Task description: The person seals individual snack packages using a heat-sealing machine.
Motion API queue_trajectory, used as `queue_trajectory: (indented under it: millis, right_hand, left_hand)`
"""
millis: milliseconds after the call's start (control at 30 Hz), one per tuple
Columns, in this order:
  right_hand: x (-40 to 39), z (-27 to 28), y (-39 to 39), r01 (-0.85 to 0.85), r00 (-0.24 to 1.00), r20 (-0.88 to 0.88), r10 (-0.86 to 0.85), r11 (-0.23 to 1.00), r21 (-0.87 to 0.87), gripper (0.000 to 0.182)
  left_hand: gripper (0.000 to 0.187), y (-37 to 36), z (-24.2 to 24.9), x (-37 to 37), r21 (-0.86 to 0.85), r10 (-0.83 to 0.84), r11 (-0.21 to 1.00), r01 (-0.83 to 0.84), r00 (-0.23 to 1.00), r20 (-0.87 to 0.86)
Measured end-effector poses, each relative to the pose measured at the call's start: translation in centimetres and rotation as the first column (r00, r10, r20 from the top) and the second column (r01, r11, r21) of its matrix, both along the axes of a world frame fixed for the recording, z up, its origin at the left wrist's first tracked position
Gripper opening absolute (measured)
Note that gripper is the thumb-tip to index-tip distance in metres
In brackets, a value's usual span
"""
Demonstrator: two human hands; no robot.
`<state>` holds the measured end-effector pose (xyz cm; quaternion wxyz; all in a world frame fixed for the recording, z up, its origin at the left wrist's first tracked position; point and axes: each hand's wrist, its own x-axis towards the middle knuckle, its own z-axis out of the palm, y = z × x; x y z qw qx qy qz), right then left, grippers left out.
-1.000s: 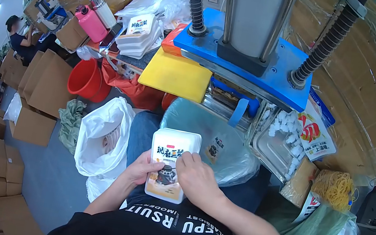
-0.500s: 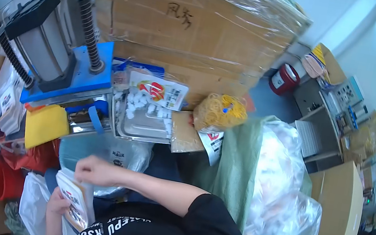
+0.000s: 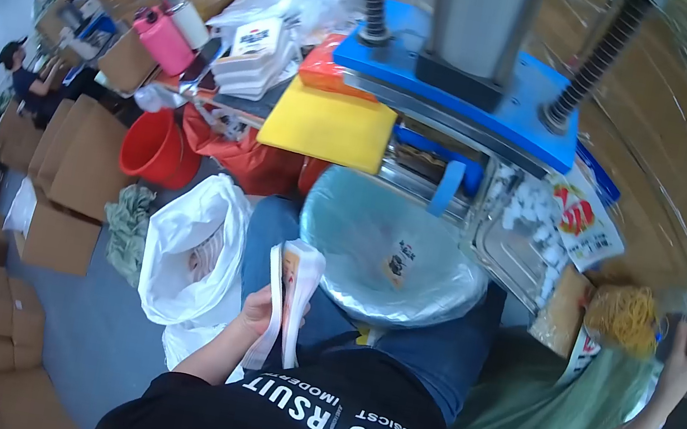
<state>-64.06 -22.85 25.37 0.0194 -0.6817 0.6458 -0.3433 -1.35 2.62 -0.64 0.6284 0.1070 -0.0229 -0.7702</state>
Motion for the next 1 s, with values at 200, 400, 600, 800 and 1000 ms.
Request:
queue_trajectory:
  millis: [200,400,600,800,1000]
  right_hand:
    - [1.1,-0.2,-0.1,0.156,0.981,-0.101,-0.166,0.982,-0.104,0.026]
    - [22.9,1.5,10.7,-0.277,0.945,0.095,0.314,0.919,-0.282,0.023]
    - [43.5,-6.9,12.3,-0.904,0.376,0.722,0.580,0.059,0.423,0.039]
    - [50.3,-6.9,10.3,-0.840,0.424,0.764,0.487,-0.104,0.533,0.044]
    - [52.3,-9.9,11.0,-0.871,0.423,0.867,0.263,-0.147,0.469,0.033]
  left_hand:
    - [0.045,1.1,-0.9,-1.1,0.138,0.075,0.988,-0.075,0.997,0.002]
    - [0.046,-0.5,-0.5,-1.0,0.050,0.089,0.995,-0.087,0.995,-0.049]
    - [0.067,-2.8,2.9,-0.3,-0.241,0.040,0.967,-0.084,0.982,-0.183]
    - [0.077,-0.3,4.7,1.5,0.083,0.238,0.957,-0.278,0.916,0.322]
    - [0.068,0.5,3.3,0.8,-0.031,0.239,0.971,-0.237,0.962,0.133]
